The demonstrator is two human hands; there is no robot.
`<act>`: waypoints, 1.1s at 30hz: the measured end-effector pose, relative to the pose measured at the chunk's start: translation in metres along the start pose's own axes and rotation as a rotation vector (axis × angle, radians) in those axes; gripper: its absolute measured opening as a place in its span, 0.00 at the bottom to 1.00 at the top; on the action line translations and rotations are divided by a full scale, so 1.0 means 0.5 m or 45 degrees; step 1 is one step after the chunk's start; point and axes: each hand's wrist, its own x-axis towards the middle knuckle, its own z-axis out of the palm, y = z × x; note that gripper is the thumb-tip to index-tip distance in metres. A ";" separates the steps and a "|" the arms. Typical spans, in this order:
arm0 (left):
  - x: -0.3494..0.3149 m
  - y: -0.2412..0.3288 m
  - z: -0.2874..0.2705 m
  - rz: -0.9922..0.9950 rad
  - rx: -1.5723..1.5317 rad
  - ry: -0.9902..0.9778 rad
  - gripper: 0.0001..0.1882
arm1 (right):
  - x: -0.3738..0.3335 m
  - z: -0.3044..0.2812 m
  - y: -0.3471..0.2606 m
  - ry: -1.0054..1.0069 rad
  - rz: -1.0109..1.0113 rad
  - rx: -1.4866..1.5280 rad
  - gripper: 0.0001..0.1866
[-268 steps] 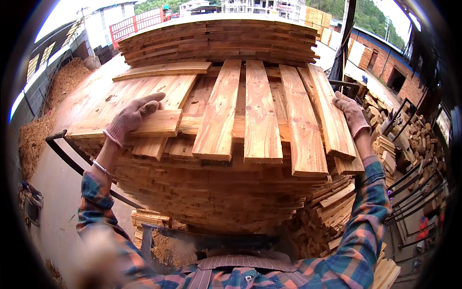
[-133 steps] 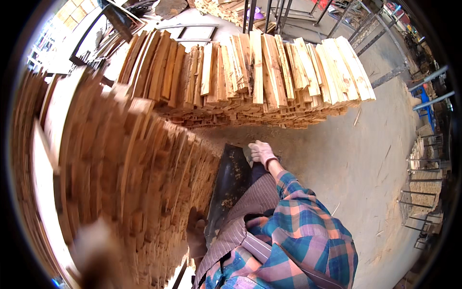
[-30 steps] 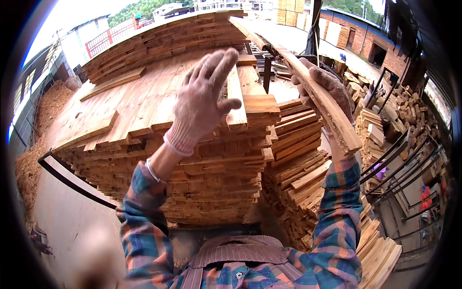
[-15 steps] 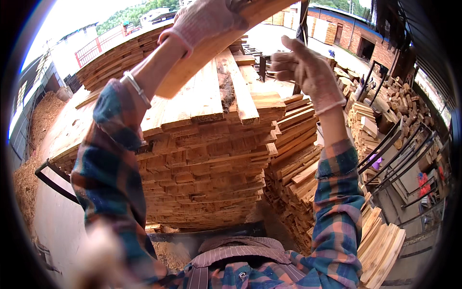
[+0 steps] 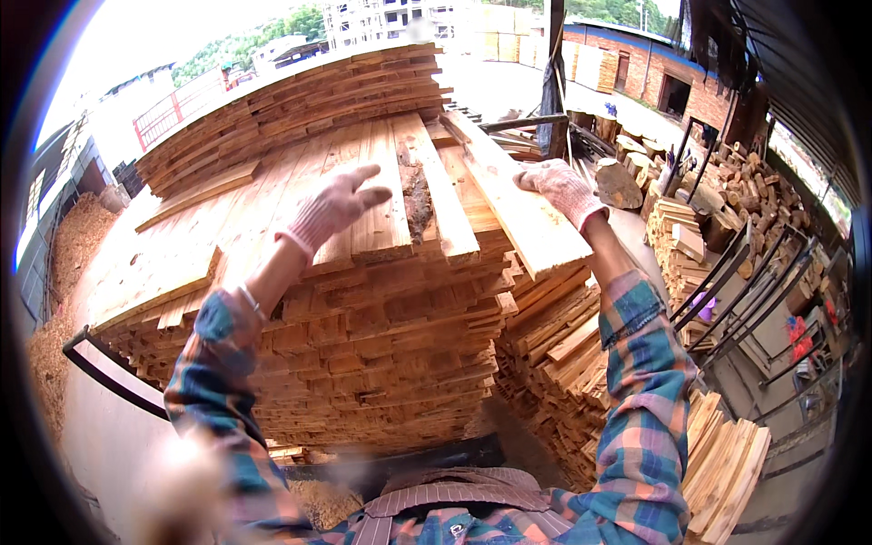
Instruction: The person repeatedly picks up wooden planks from a vertical rack and places them onto a growing horizontal stack. The worker wears gloves and handles the lumber one piece at a time, aligning each plank on top of the previous ones to build a neat pile.
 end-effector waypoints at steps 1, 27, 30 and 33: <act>-0.029 0.012 -0.003 0.011 0.199 -0.028 0.37 | 0.005 0.020 0.011 0.004 -0.144 -0.242 0.06; -0.038 0.038 0.033 0.558 0.191 0.162 0.29 | 0.150 0.148 -0.012 -0.137 0.150 -0.640 0.09; -0.073 0.124 0.110 0.775 -0.172 0.103 0.33 | 0.157 0.165 0.005 -0.032 0.193 -0.540 0.21; -0.084 0.198 0.182 0.966 0.720 0.311 0.28 | 0.149 0.145 -0.020 -0.026 0.233 -0.500 0.20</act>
